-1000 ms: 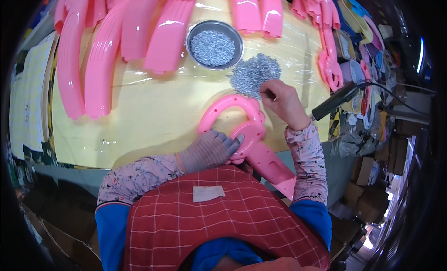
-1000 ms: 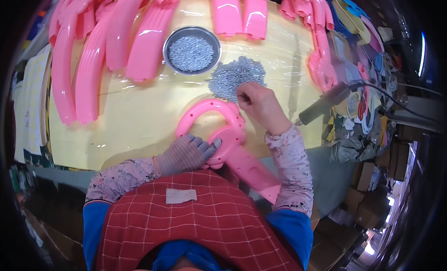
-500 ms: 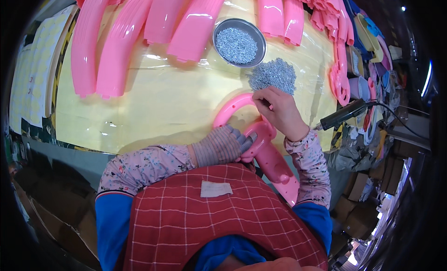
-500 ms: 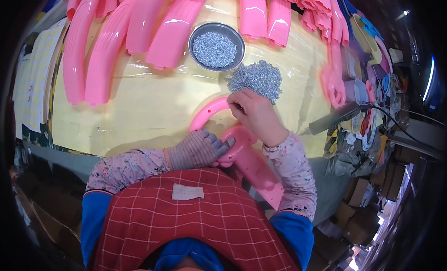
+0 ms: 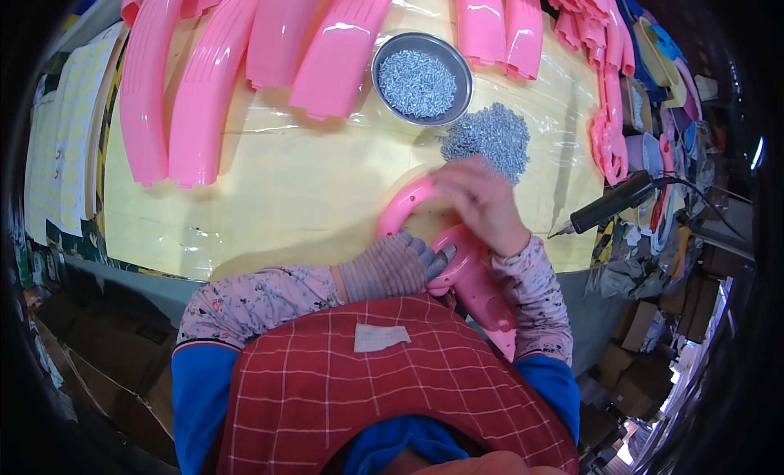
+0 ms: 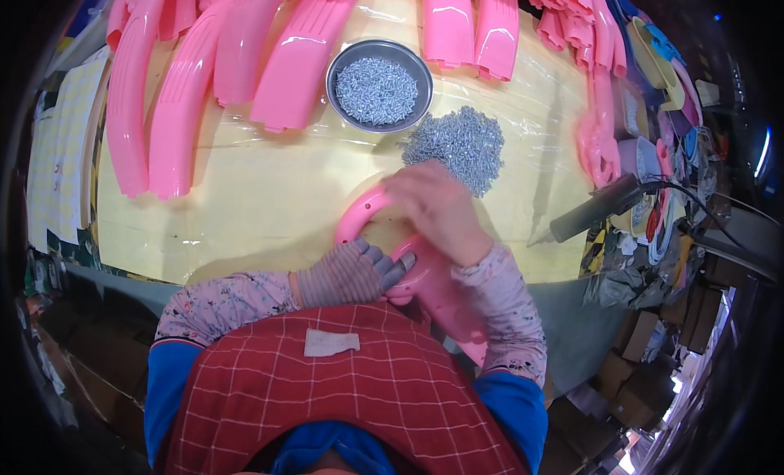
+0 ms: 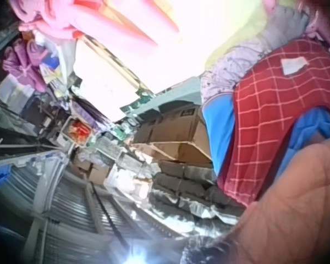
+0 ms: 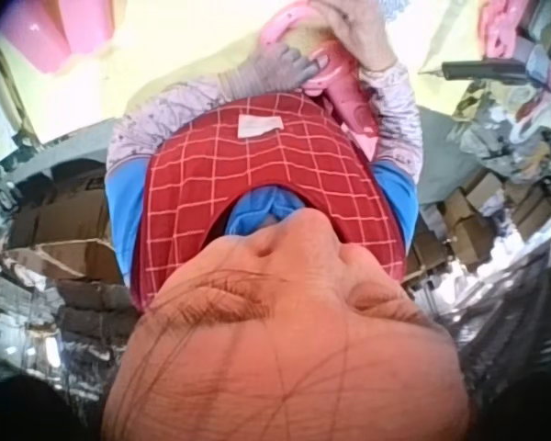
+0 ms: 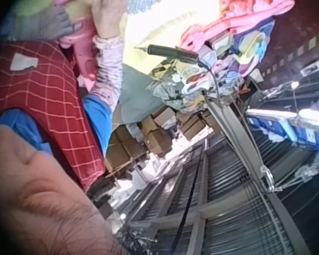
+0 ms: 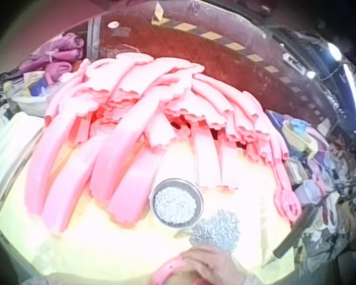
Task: The person uses a handheld power tool to drive small metal fasteners into pre-drilled holes on pink plastic components. They repeatedly pick up fasteners and insert them into the holes while holding the plastic piece steady on a workbench.
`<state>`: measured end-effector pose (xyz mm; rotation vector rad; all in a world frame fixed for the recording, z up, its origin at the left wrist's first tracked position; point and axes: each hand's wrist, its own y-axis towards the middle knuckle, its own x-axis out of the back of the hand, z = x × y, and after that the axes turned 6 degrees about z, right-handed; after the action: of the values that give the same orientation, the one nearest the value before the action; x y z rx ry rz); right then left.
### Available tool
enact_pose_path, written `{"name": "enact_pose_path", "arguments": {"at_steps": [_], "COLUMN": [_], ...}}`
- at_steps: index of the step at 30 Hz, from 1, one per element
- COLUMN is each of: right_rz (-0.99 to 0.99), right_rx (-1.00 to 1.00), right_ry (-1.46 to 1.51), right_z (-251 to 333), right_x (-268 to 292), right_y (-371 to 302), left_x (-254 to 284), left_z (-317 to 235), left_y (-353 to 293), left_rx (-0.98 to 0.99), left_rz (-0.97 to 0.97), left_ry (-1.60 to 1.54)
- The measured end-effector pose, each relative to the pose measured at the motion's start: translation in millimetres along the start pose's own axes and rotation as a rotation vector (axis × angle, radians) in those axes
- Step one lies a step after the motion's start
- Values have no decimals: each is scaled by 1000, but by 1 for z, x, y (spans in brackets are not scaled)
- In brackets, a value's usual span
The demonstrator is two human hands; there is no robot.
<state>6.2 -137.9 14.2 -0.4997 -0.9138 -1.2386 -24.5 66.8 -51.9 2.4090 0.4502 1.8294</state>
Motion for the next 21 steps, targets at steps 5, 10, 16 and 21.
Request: {"name": "enact_pose_path", "arguments": {"at_steps": [5, 10, 16, 21], "right_rz": [-16, 43, 55, 377], "right_rx": [-322, -215, -221, 63], "right_ry": [33, -115, 28, 329], "right_z": [-30, -34, -19, 39], "right_x": [0, -8, -2, -3], "right_y": [28, 37, 22, 4], "left_x": [3, 3, 1, -1], "left_z": [4, 3, 2, -12], "left_y": [0, 1, 0, 1], "left_rx": [-56, -66, -43, 48], "left_rz": [-63, -48, -41, -15], "left_ry": [-15, 2, 15, 11]}}
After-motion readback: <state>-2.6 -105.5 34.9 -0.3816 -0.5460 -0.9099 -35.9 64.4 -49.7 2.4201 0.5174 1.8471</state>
